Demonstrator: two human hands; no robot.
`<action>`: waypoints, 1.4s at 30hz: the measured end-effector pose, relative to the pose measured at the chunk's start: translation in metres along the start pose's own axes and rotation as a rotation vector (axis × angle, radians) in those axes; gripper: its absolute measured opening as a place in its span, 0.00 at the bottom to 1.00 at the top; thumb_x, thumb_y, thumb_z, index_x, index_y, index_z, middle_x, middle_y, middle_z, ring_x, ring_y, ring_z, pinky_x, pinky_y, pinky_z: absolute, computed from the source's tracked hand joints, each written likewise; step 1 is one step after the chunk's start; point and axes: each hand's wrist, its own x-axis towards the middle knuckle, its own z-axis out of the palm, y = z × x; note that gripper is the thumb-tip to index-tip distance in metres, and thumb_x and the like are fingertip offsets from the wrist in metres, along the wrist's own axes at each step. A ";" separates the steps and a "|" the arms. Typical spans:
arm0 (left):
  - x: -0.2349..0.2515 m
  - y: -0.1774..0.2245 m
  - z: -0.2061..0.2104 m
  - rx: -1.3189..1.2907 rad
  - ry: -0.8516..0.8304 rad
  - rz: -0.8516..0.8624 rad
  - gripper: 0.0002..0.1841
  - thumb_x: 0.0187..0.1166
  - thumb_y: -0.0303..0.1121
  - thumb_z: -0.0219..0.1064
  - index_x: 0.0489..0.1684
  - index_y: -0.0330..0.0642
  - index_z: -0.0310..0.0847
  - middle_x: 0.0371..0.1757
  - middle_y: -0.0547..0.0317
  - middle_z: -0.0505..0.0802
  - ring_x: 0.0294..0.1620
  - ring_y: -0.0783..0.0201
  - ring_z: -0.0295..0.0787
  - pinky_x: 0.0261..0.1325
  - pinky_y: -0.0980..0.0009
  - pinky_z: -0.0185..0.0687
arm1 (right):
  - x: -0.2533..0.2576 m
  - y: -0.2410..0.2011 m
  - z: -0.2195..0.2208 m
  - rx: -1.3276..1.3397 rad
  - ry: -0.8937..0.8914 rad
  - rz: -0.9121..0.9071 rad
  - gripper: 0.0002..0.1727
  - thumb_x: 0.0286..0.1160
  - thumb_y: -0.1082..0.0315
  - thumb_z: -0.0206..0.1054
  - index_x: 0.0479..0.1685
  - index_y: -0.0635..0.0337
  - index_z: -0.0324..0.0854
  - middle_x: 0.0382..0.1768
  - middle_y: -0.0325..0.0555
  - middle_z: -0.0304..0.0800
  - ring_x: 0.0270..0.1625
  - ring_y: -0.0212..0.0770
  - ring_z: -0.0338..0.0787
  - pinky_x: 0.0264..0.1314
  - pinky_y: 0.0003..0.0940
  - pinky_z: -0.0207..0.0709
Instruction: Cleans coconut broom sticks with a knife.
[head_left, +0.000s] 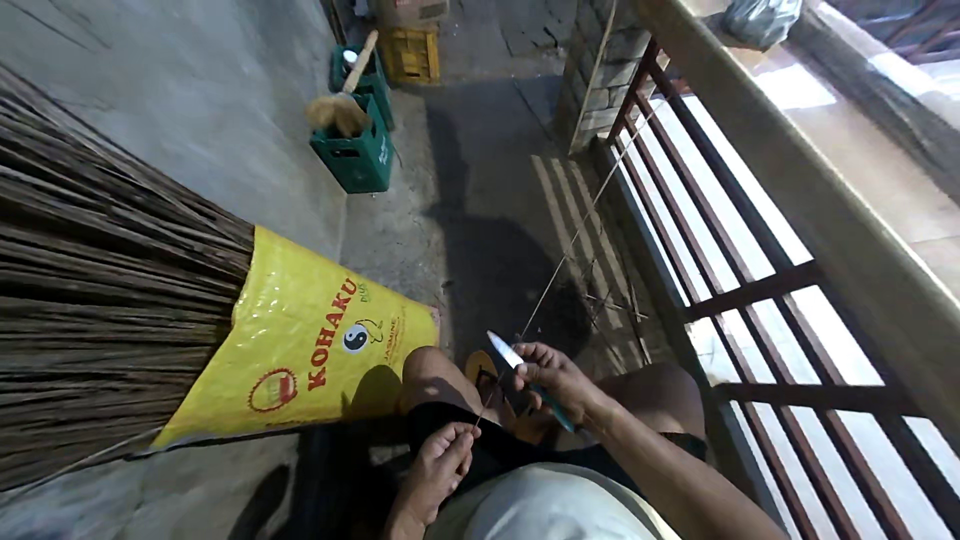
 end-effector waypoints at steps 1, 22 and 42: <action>0.002 0.001 0.003 0.004 -0.002 0.013 0.10 0.85 0.31 0.57 0.52 0.41 0.84 0.18 0.72 0.78 0.12 0.81 0.65 0.14 0.86 0.58 | -0.003 0.008 0.007 -0.007 -0.052 0.024 0.19 0.81 0.70 0.62 0.69 0.58 0.73 0.33 0.42 0.91 0.19 0.29 0.82 0.18 0.22 0.75; 0.004 0.009 0.004 0.059 0.027 0.090 0.08 0.84 0.31 0.58 0.44 0.42 0.85 0.17 0.74 0.77 0.12 0.82 0.64 0.15 0.86 0.58 | -0.004 0.006 0.011 -0.006 -0.057 0.023 0.14 0.83 0.70 0.62 0.64 0.59 0.77 0.33 0.42 0.92 0.18 0.28 0.81 0.17 0.22 0.75; -0.006 -0.007 -0.011 0.091 0.046 0.064 0.10 0.84 0.31 0.57 0.46 0.42 0.85 0.18 0.75 0.78 0.13 0.83 0.66 0.16 0.87 0.60 | -0.001 -0.005 0.009 0.047 0.048 -0.052 0.22 0.81 0.73 0.62 0.74 0.62 0.71 0.33 0.43 0.91 0.19 0.28 0.82 0.19 0.21 0.76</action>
